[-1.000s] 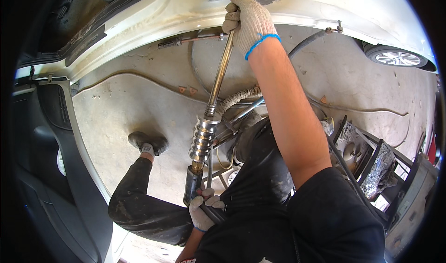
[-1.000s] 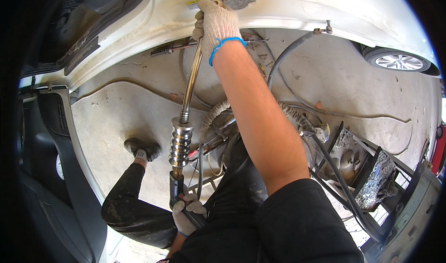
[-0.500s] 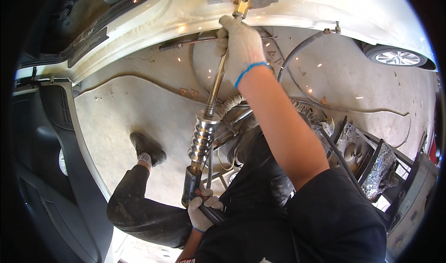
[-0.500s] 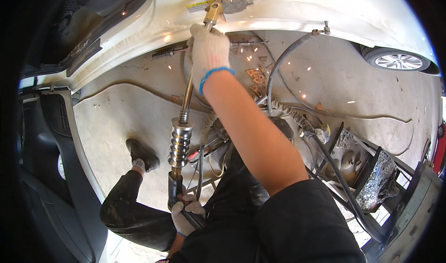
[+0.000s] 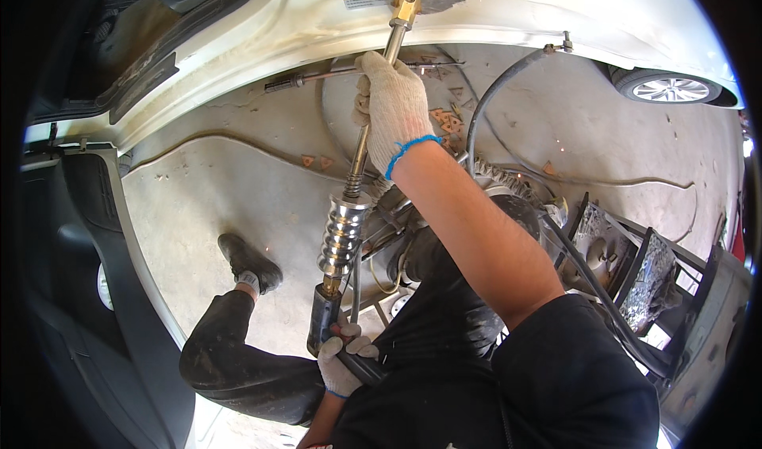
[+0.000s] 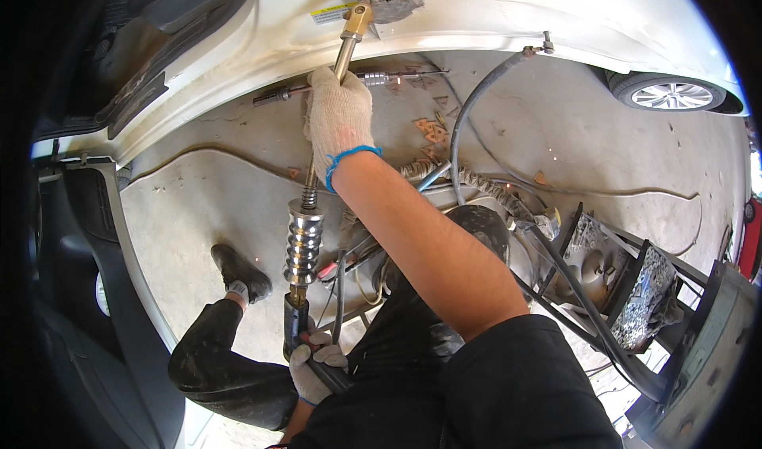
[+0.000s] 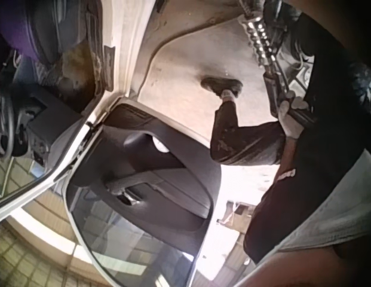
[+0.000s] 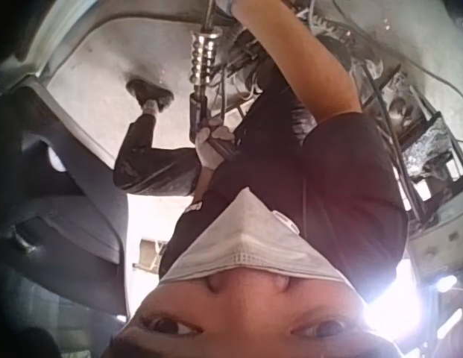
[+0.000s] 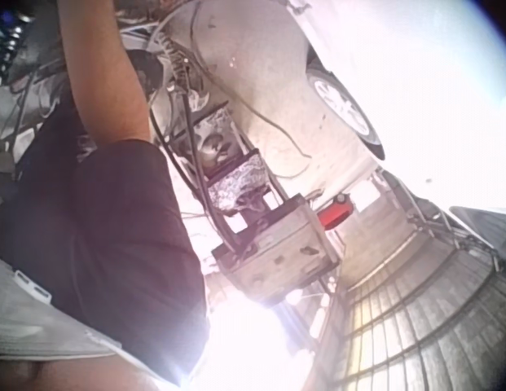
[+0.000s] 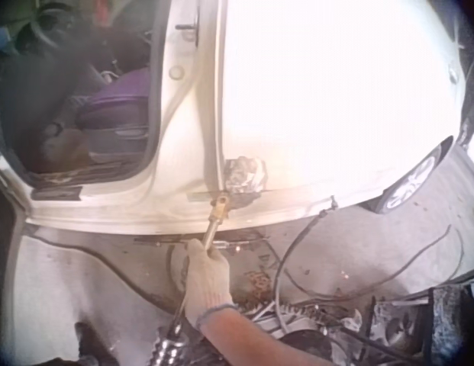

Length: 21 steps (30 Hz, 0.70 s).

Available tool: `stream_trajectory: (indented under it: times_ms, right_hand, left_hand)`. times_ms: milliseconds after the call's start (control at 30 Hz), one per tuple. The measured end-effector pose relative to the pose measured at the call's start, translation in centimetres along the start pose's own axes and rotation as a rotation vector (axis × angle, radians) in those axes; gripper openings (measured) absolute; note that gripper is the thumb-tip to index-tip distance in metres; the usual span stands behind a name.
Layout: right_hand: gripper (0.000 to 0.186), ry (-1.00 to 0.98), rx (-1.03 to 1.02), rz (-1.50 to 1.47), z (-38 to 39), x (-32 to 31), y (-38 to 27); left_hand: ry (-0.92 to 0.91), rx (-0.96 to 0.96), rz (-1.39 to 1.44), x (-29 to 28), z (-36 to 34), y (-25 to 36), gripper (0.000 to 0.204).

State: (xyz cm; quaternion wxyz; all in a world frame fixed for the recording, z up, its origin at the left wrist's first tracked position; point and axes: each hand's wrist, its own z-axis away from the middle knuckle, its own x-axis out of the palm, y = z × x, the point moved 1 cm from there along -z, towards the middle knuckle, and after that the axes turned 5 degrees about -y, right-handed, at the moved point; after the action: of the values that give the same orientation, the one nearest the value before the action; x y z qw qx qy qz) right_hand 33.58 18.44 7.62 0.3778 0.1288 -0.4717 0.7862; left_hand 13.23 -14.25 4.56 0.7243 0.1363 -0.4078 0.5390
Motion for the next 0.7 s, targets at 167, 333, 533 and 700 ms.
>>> stream_trajectory:
  times_ms: [167, 333, 533, 700]
  right_hand:
    - [0.016, 0.012, 0.036, -0.02, 0.0, 0.4, -0.3]
    - [0.028, -0.302, 0.145, -0.217, -1.5, -1.5, -0.1]
    - [0.03, -0.061, 0.078, -0.059, -1.4, -0.6, 0.5]
    - [0.031, -0.129, 0.099, -0.182, -1.6, -0.5, 0.3]
  left_hand:
    - [0.002, 0.002, -0.028, -0.1, 0.0, 0.5, 0.055]
    - [-0.003, 0.038, 0.036, 0.3, -0.4, 1.2, 0.038]
    - [0.039, -0.028, 0.063, -0.2, -0.5, 1.7, 0.032]
    - [0.037, 0.004, -0.001, -0.8, -0.9, 2.3, 0.032]
